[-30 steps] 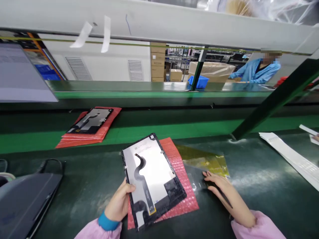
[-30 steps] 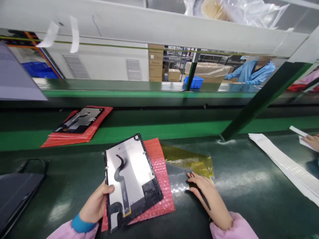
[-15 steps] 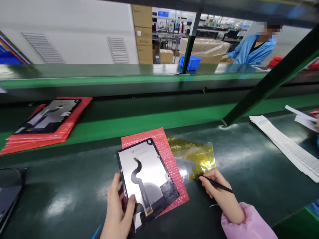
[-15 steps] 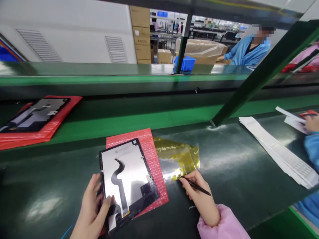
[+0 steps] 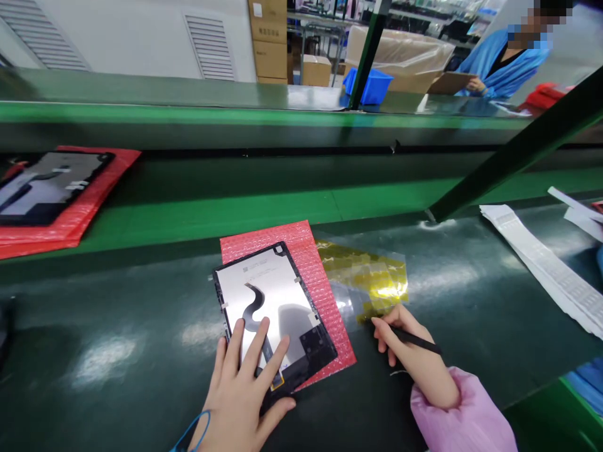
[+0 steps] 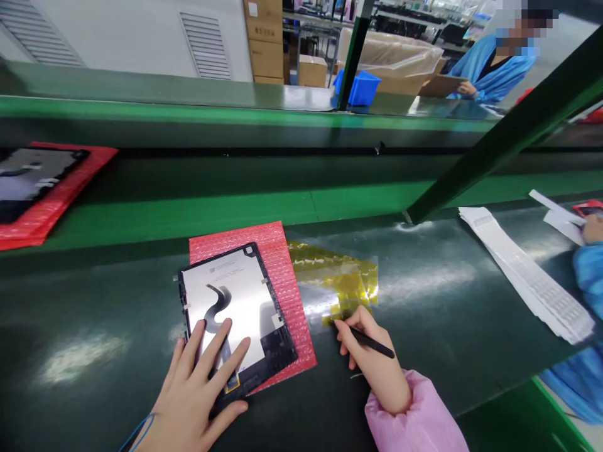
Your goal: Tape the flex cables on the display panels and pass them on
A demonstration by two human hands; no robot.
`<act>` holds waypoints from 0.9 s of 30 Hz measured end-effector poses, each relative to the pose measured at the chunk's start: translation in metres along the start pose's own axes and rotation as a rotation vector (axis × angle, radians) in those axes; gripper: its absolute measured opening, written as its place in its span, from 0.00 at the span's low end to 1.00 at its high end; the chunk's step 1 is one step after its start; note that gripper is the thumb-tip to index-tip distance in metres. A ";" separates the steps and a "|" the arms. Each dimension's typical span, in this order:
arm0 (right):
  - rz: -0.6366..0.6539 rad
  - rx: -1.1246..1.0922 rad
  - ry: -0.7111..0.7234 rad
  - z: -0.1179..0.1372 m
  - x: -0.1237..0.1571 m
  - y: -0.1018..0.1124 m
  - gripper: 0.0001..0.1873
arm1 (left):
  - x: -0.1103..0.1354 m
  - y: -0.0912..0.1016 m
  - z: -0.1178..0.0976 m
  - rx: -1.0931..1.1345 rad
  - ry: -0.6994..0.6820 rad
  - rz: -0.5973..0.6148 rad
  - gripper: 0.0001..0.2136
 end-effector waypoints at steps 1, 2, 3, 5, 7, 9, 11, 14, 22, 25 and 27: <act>-0.004 -0.017 0.002 0.000 -0.001 0.000 0.20 | 0.000 0.000 0.000 0.003 0.003 0.002 0.31; -0.013 -0.038 0.007 0.001 -0.001 0.001 0.20 | 0.000 0.000 -0.001 0.006 0.006 0.001 0.31; -0.025 -0.063 0.014 0.001 -0.001 0.002 0.20 | 0.000 0.000 -0.001 0.011 0.009 0.000 0.31; -0.049 -0.126 0.034 0.003 -0.001 0.003 0.21 | 0.000 0.000 -0.002 0.026 0.014 -0.006 0.31; -0.054 -0.204 0.055 0.005 0.000 0.001 0.21 | -0.001 0.002 -0.001 0.047 0.022 -0.006 0.32; -0.033 -0.289 0.080 0.011 0.003 -0.005 0.21 | -0.001 0.004 -0.001 0.086 0.034 0.019 0.32; 0.026 -0.378 0.109 0.019 0.008 -0.017 0.21 | 0.001 0.009 0.001 0.168 0.055 0.059 0.30; 0.217 -0.473 0.123 0.037 0.016 -0.049 0.20 | 0.008 0.023 0.006 0.339 0.103 0.063 0.26; 0.560 -0.430 0.020 0.059 0.034 -0.132 0.20 | 0.029 0.025 0.005 0.420 0.087 0.106 0.23; 0.526 -0.354 0.001 0.055 0.038 -0.137 0.19 | 0.030 0.022 0.004 0.419 0.086 0.105 0.23; 0.502 -0.303 0.015 0.053 0.039 -0.135 0.18 | 0.030 0.022 0.004 0.420 0.084 0.101 0.21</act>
Point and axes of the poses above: each hand's wrist, its own x-axis away from the middle knuckle, its own y-axis out of the back of the hand, z = x × y, the point moved 9 cm from there along -x, towards the middle knuckle, and after that the axes turned 11 degrees about y, right-handed, at the moved point
